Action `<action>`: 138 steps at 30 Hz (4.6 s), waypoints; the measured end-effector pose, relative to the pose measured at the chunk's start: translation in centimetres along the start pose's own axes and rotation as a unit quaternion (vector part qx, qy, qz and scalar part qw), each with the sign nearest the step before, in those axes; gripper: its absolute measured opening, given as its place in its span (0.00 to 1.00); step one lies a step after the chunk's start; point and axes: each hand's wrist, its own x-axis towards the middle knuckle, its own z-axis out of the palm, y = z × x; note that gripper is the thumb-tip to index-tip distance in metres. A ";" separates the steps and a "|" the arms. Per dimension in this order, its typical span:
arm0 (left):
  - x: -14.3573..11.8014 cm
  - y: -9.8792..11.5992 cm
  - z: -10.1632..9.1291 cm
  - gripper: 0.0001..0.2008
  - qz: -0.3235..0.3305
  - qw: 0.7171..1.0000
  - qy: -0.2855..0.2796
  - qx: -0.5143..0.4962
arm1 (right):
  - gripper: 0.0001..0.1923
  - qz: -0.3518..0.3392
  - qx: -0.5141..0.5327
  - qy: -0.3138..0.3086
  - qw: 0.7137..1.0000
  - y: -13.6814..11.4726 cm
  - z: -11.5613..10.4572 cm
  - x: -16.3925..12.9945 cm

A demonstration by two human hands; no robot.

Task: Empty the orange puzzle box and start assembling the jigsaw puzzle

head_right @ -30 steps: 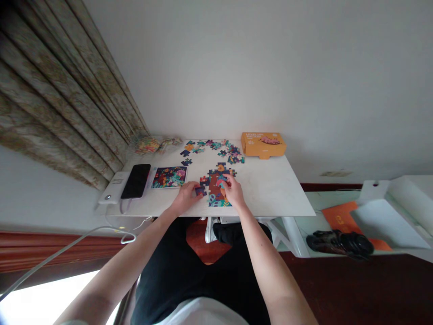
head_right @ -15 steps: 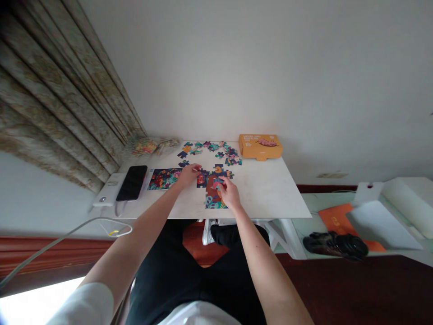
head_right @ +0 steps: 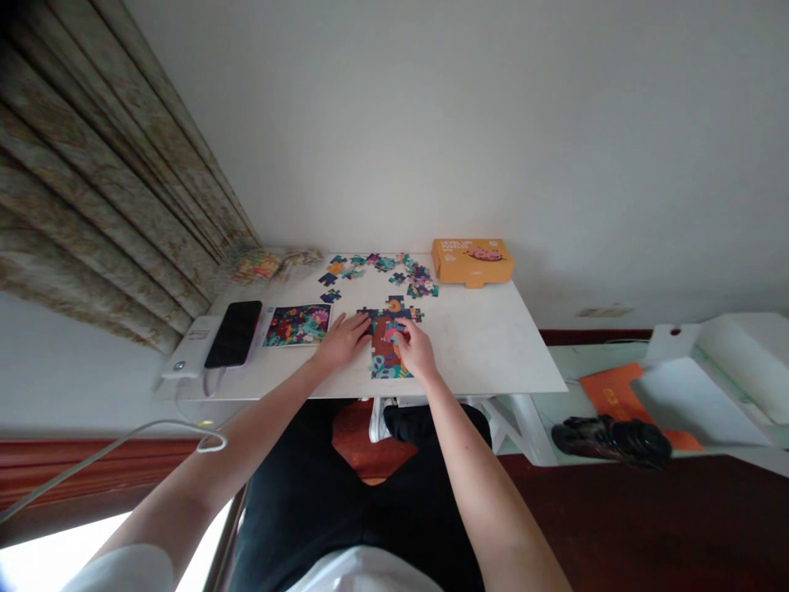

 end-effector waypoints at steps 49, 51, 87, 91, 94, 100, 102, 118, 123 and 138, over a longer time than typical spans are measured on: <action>-5.0 2.9 -2.8 0.19 0.076 0.996 0.041 0.030 | 0.12 -0.041 -0.036 -0.099 0.994 -3.1 -0.9 -1.5; -4.9 2.3 -2.9 0.18 0.063 0.997 0.029 0.028 | 0.12 -0.080 -0.150 -0.048 0.984 -2.4 -1.8 -1.0; -5.1 2.3 -2.2 0.20 0.113 0.991 -0.064 0.044 | 0.16 -0.112 -0.270 -0.018 0.956 -0.4 -2.1 -1.5; -5.2 2.3 -2.1 0.20 0.109 0.991 -0.062 0.046 | 0.16 -0.114 -0.271 -0.015 0.956 -0.3 -2.1 -1.5; -5.2 2.3 -2.3 0.22 0.100 0.994 -0.030 0.040 | 0.15 -0.112 -0.272 -0.015 0.956 -0.3 -2.0 -1.5; -5.3 2.3 -2.6 0.22 0.058 0.997 0.045 0.026 | 0.16 -0.105 -0.256 -0.027 0.961 -0.1 -2.3 -1.3; -5.3 2.1 -2.4 0.20 0.060 0.998 0.032 0.016 | 0.16 -0.111 -0.242 -0.039 0.963 0.1 -2.6 -1.2; -5.2 2.1 -1.8 0.25 0.025 0.997 0.031 0.060 | 0.21 -0.145 -0.311 -0.066 0.937 -1.6 0.5 -2.0; -5.3 2.1 -1.9 0.24 -0.009 0.994 0.083 0.075 | 0.19 -0.156 -0.296 -0.068 0.940 -1.7 0.9 -2.0; -5.2 2.3 -2.1 0.16 0.046 0.994 0.029 0.094 | 0.16 -0.151 -0.285 -0.070 0.944 -2.4 0.6 -2.0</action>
